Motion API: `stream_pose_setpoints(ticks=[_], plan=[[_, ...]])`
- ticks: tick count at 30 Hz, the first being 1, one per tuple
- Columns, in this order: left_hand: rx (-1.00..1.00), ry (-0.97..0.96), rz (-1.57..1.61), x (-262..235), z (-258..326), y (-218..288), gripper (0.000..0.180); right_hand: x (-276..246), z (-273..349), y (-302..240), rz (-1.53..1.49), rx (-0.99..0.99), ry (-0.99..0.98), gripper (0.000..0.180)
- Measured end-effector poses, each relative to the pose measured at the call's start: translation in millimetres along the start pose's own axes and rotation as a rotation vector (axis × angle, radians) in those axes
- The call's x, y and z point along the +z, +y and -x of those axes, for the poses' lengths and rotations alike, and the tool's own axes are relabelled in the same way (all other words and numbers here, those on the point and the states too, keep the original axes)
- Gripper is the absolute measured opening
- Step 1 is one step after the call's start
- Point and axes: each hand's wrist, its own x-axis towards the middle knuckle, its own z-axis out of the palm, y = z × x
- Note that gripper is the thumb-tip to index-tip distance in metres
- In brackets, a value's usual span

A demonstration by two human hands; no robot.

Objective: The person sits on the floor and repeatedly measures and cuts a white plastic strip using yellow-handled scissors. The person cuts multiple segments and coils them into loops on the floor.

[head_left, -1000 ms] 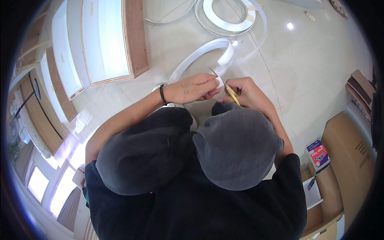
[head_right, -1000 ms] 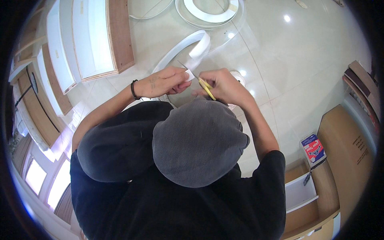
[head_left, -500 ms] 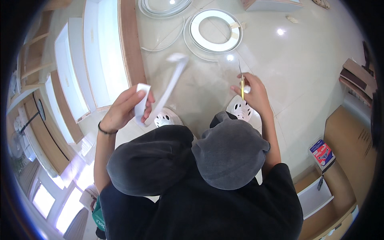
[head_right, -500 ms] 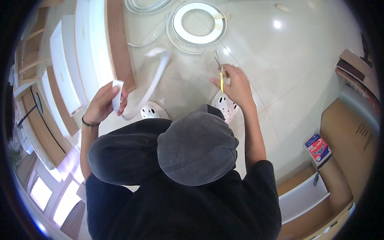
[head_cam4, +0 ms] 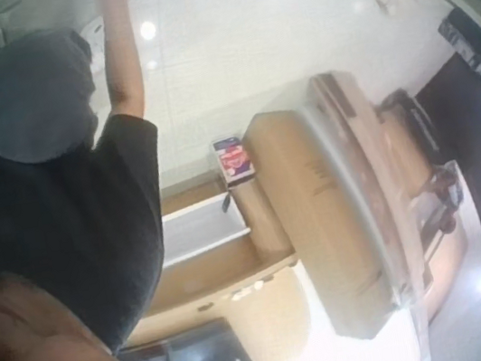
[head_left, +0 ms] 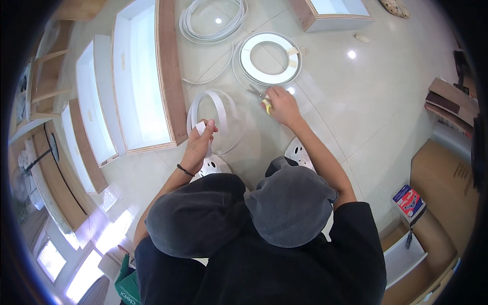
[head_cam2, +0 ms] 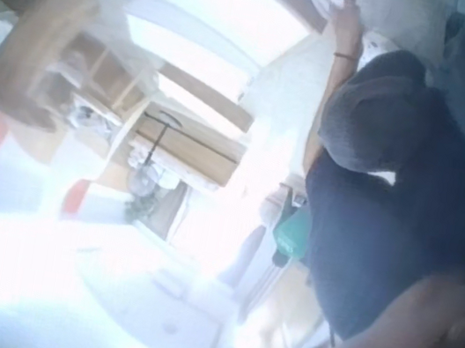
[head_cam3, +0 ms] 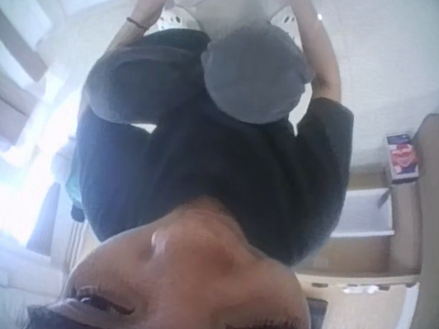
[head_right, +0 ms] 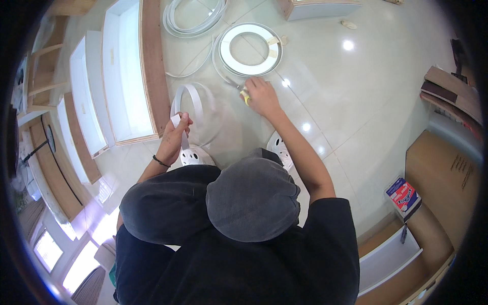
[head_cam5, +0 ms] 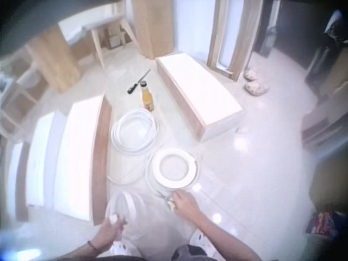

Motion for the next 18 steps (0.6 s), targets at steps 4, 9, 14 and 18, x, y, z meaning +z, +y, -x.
stream_pose_setpoints(ticks=[4,9,14,18], plan=[[-0.02,-0.081,0.185,-6.6,11.6,24.9,0.033,4.4,7.6,1.5,-0.001,0.006,-0.019,0.021],[-0.002,-0.116,0.386,-56.7,55.1,109.0,0.02,-51.7,4.5,-43.7,-0.346,0.23,0.128,0.021],[0.258,-0.173,0.498,-86.2,88.8,171.5,0.013,-97.0,-7.2,-52.4,-0.398,0.189,0.089,0.019],[0.395,-0.031,0.342,-90.7,98.3,200.3,0.019,-89.3,-3.9,-63.2,-0.543,0.301,0.234,0.019]])
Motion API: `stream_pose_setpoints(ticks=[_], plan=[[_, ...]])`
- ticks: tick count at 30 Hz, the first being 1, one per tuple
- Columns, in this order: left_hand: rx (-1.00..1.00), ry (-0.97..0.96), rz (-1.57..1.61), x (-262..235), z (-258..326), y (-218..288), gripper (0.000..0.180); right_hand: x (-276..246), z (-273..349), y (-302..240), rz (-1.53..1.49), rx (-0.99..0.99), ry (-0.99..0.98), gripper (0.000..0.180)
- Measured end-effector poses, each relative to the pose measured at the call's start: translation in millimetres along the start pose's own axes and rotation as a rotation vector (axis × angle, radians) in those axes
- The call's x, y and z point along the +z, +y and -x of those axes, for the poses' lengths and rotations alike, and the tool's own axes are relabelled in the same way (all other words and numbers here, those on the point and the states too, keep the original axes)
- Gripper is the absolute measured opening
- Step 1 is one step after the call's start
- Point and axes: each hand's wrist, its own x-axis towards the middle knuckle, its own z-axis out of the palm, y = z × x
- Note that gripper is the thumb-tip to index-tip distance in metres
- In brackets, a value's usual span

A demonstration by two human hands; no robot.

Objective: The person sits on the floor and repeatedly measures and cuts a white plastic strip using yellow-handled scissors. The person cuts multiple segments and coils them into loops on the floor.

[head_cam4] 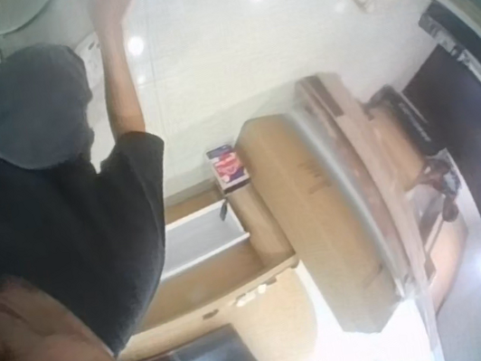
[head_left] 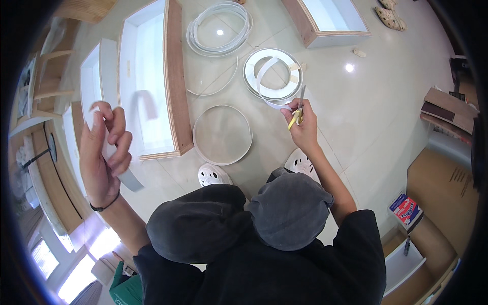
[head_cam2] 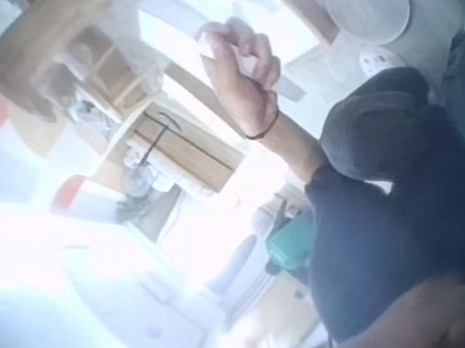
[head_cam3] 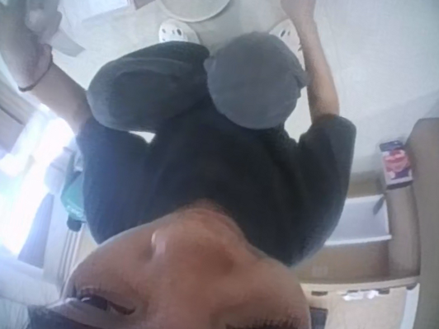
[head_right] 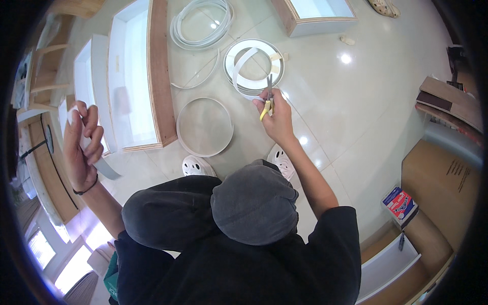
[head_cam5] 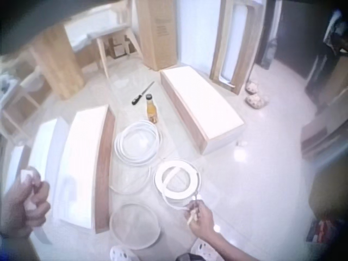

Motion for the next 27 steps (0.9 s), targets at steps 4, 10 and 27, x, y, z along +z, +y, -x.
stream_pose_setpoints(ticks=[4,10,27], plan=[[0.096,-0.062,-0.058,2.9,-9.9,12.6,0.021,36.9,-0.2,4.8,-0.084,-0.03,0.022,0.019],[0.135,-0.046,-0.187,29.3,-11.5,34.5,0.021,111.4,-53.2,-1.7,-0.053,-0.114,-0.245,0.02],[0.114,-0.168,-0.292,72.2,-61.9,22.3,0.024,-7.1,-11.4,127.7,0.836,-0.407,0.023,0.032]])
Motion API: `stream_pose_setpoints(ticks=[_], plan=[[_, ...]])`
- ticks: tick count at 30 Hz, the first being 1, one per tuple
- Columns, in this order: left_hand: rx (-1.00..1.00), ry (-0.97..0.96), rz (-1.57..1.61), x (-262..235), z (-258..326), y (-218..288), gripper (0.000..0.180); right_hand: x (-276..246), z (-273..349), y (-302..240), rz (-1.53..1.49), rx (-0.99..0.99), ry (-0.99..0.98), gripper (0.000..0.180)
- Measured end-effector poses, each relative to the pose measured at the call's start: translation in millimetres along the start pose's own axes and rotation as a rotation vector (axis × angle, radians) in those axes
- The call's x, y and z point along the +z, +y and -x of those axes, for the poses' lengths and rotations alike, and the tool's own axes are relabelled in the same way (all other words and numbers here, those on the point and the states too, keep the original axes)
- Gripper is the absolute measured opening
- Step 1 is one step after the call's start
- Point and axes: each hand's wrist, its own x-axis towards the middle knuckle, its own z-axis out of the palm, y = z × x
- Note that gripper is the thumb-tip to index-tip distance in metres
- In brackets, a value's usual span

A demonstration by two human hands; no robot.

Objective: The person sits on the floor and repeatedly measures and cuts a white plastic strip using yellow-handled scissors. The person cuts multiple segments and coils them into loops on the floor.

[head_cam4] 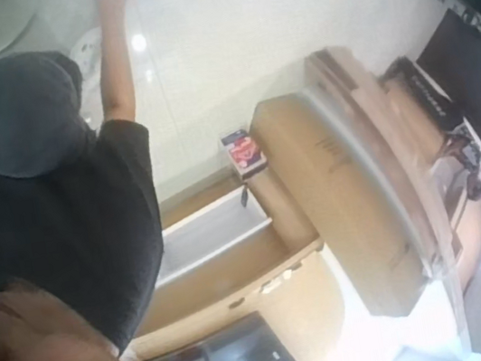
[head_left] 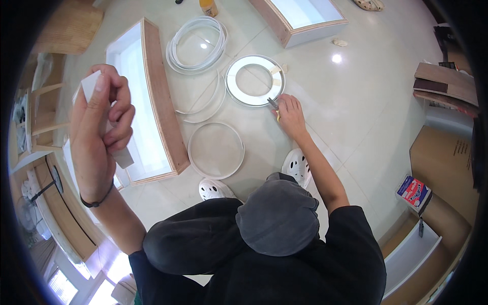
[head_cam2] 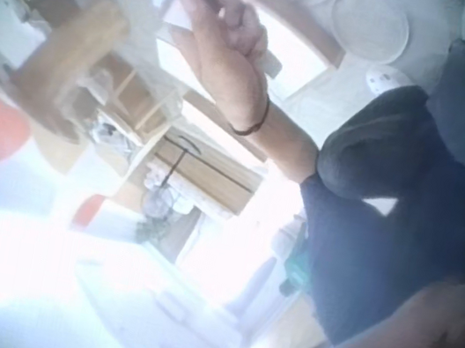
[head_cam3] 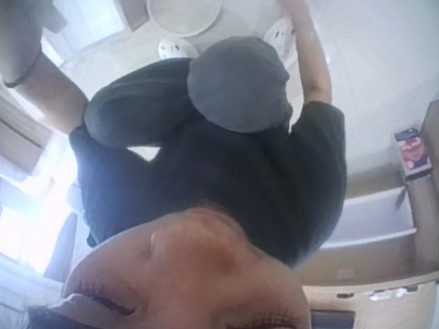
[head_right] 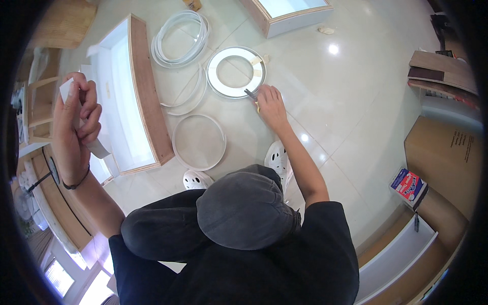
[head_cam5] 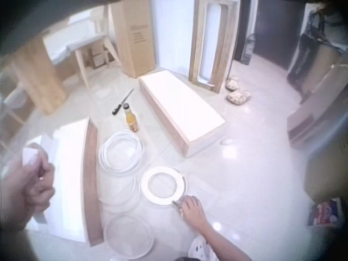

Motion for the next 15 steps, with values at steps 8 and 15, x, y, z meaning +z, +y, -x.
stream_pose_setpoints(ticks=[8,15], plan=[[-0.098,-0.085,0.097,2.2,9.9,-14.8,0.024,5.0,-39.0,2.5,0.017,-0.15,-0.084,0.028],[-0.13,-0.068,0.071,6.3,9.4,-15.3,0.022,12.4,-38.5,-20.5,0.042,0.005,0.017,0.017]])
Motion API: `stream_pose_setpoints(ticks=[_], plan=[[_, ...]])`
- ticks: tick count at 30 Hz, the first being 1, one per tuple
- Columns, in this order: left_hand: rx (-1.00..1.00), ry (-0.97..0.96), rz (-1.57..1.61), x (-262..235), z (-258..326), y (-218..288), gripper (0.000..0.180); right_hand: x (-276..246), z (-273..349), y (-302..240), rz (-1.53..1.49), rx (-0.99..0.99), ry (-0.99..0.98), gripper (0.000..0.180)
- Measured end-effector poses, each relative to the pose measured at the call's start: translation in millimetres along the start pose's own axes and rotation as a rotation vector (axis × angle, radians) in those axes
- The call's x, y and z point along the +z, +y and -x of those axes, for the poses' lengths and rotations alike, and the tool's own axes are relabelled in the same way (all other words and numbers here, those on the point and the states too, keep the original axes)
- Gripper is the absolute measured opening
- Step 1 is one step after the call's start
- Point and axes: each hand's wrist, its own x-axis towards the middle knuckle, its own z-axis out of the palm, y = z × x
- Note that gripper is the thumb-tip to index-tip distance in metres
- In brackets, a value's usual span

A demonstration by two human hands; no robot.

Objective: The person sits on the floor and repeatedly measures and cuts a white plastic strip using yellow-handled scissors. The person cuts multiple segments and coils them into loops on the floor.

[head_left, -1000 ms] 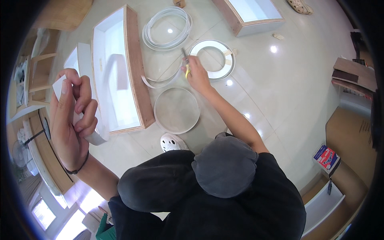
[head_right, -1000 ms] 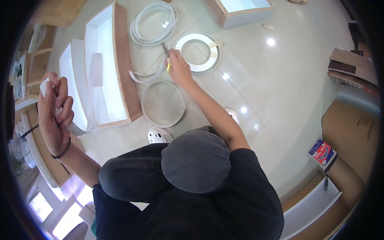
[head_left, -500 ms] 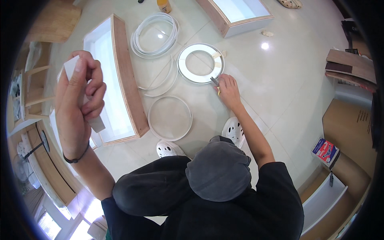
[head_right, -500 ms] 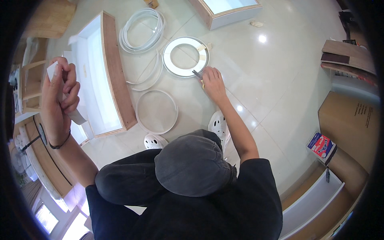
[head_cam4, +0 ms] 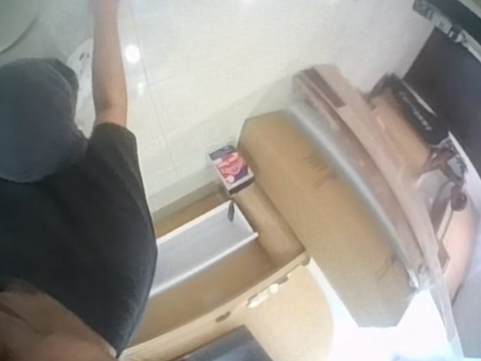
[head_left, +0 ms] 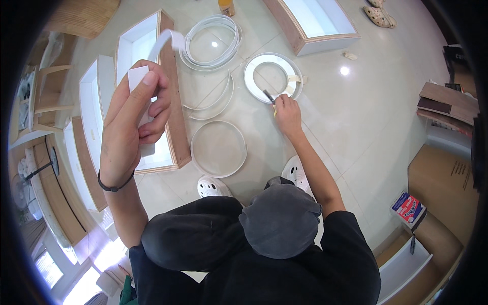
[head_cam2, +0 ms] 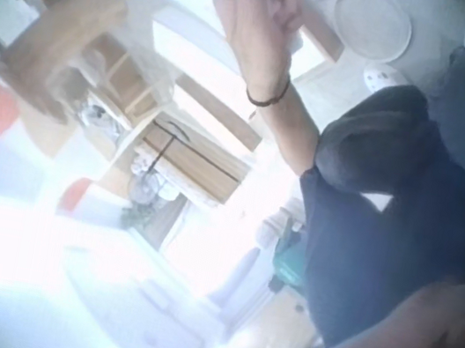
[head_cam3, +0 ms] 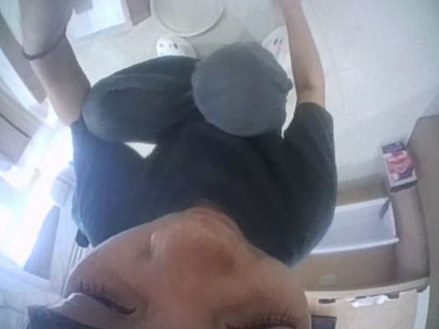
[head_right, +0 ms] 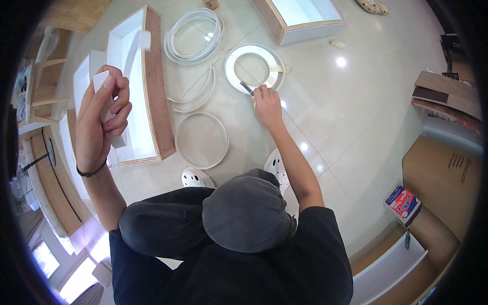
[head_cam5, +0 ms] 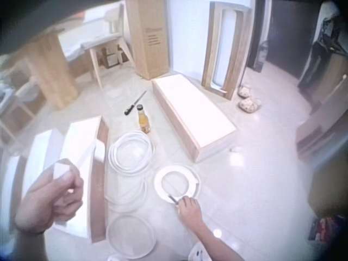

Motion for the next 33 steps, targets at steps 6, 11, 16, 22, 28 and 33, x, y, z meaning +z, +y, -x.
stream_pose_setpoints(ticks=[6,11,16,22,28,33], plan=[[0.01,0.124,0.142,4.5,-0.5,-15.8,0.02,-49.0,21.8,-21.1,-0.028,0.203,-0.06,0.013],[0.052,0.055,0.308,13.9,-8.8,-37.5,0.026,-134.6,11.1,-90.7,-0.419,0.228,-0.099,0.017],[0.07,-0.058,0.164,27.5,-20.2,-51.7,0.028,-165.2,-32.0,-123.0,-0.754,-0.189,0.246,0.03],[0.292,0.047,-0.083,50.9,-1.0,-33.3,0.022,-144.2,-62.1,-138.1,-0.748,-0.39,0.539,0.031],[0.677,0.204,-0.301,63.1,-5.2,-35.0,0.029,-138.1,-89.9,-138.8,-0.634,-0.511,0.609,0.022],[0.547,0.142,-0.264,73.6,6.5,-22.5,0.032,-137.8,-95.0,-143.1,-0.682,-0.515,0.683,0.016]])
